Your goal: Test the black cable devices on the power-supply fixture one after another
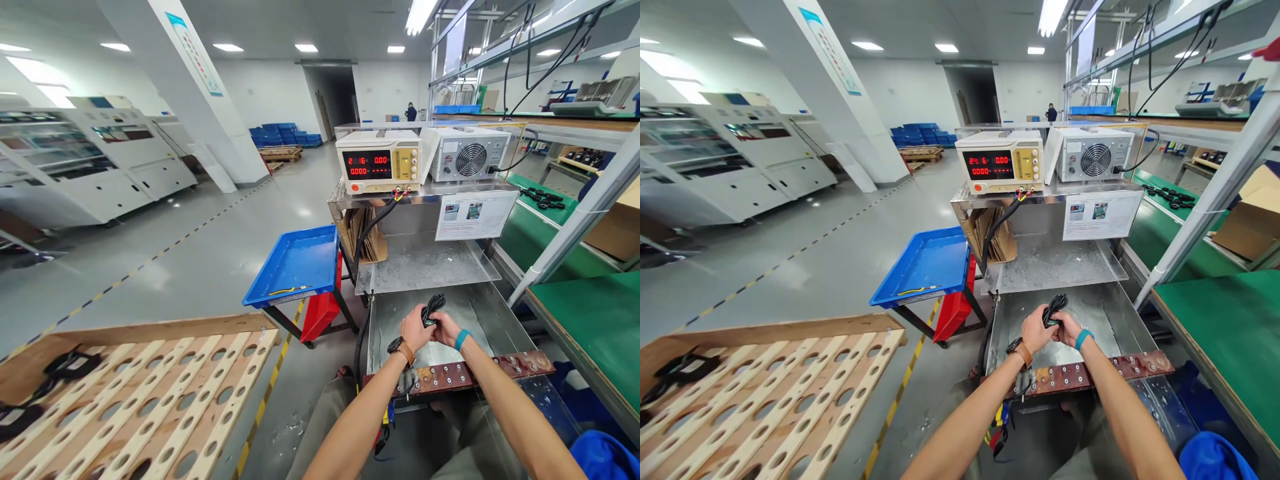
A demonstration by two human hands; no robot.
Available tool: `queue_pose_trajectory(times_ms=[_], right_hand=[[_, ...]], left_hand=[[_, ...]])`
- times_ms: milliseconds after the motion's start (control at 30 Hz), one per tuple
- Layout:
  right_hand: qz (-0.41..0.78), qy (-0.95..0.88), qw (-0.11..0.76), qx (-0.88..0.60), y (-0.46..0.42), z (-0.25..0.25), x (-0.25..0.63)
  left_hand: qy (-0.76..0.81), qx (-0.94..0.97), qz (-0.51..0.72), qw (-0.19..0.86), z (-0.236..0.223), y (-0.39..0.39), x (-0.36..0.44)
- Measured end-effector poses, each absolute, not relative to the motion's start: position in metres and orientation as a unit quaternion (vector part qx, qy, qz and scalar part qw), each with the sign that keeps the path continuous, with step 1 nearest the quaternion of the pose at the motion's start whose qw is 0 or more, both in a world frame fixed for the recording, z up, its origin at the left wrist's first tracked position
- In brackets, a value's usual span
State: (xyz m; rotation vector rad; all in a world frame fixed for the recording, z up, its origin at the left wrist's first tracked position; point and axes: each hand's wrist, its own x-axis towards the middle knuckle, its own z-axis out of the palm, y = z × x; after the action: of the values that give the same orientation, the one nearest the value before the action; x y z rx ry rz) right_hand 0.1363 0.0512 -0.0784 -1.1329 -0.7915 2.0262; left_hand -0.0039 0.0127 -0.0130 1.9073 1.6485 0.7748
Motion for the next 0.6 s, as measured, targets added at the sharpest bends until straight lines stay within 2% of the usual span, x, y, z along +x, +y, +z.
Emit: queue_pose_trajectory(times_ms=[600], right_hand=[[0.82,-0.244,0.346,-0.386,0.05,-0.068,0.136]], left_hand=[[0.606,0.656,0.33,0.306,-0.02,0.01,-0.01]])
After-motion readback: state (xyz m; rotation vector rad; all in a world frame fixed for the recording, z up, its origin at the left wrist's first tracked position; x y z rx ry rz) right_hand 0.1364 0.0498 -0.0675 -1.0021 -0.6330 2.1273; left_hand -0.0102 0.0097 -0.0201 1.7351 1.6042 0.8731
